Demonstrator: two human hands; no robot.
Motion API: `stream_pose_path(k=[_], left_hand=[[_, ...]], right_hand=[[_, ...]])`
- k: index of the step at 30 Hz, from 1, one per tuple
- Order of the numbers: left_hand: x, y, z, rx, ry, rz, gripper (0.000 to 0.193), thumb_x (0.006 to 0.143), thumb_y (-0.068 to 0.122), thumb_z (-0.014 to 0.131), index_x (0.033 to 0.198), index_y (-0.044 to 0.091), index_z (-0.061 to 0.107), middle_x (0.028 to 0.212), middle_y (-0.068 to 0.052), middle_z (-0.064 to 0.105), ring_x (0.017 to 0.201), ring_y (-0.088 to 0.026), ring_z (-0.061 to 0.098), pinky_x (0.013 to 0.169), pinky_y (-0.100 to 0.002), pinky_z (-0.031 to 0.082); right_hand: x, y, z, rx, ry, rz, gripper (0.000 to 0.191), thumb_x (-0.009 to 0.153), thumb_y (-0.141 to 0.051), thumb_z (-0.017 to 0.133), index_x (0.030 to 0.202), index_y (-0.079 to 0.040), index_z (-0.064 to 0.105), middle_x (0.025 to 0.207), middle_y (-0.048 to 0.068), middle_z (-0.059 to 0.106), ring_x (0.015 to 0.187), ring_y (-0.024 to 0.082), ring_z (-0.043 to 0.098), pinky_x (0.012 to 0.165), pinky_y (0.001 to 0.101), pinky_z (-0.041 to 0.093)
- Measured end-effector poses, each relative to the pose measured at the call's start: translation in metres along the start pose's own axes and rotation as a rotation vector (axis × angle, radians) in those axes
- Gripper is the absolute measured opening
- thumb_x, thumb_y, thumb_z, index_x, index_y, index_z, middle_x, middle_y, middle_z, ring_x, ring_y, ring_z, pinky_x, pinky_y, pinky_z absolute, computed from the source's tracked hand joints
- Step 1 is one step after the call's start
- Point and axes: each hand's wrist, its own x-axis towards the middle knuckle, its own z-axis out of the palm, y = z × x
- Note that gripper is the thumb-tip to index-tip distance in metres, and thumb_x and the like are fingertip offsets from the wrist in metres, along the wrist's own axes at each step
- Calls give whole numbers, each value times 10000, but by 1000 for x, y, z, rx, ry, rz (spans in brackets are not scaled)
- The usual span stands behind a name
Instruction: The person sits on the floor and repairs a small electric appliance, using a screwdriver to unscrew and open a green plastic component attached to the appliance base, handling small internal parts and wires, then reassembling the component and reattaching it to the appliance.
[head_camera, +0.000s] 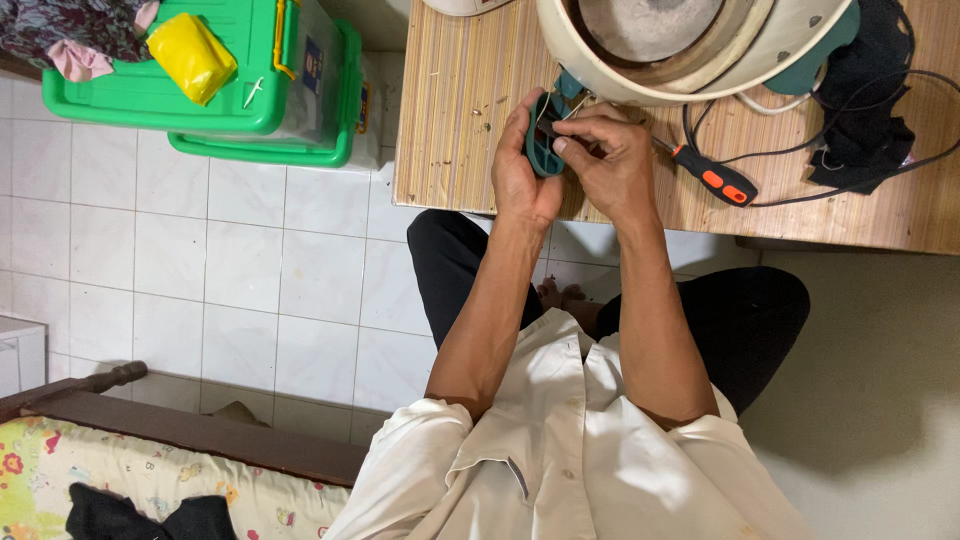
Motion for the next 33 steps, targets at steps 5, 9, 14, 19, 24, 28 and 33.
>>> stream_pose_path(k=[5,9,14,19,24,28,33], left_hand=[[-1,-1,-4,-61,-46,-14,423,1117,250,462,1444,-14,512,1358,-154,602,1265,-259,565,1111,-408,466],[0,0,-8,-90,-52,-31,423,1117,255,469,1448,-4,510,1361,-149,596,1271,-258,562,1122,-413,463],[0,1,-12,-38,-25,-26,429,1113,258,479,1457,4,517,1362,-129,590,1255,-233,567,1116,-402,465],[2,1,-14,-62,-48,1,406,1119,234,479,1442,-6,529,1360,-134,591,1249,-237,568,1106,-405,466],[5,1,-14,-62,-26,11,403,1114,224,479,1434,-16,527,1361,-133,589,1251,-234,567,1109,-397,469],[5,1,-12,-70,-27,21,397,1113,216,479,1427,-23,526,1359,-142,585,1245,-239,568,1102,-397,476],[4,1,-9,-40,-14,12,403,1115,234,470,1424,-19,522,1331,-138,588,1228,-233,573,1094,-392,485]], right_hand=[[0,1,2,-11,6,11,206,874,76,776,1067,6,776,1024,43,708,860,92,667,754,228,534],[1,1,4,-14,12,30,200,877,68,770,1066,4,777,1027,39,707,854,88,671,750,228,537],[1,-1,5,-99,20,-8,190,921,41,776,1102,-15,790,959,32,713,818,88,641,717,228,495],[1,-2,7,-115,20,-35,187,928,28,775,1110,-16,781,964,38,706,829,88,636,725,229,494],[1,-4,10,-135,24,-27,187,926,23,785,1108,-19,787,960,40,706,816,87,625,717,230,488],[0,-6,12,-137,24,-44,199,920,35,784,1113,-17,788,980,43,712,821,85,630,721,229,492],[-1,-9,12,-112,23,-26,207,911,44,784,1110,-14,791,1000,47,710,818,84,626,707,222,488]])
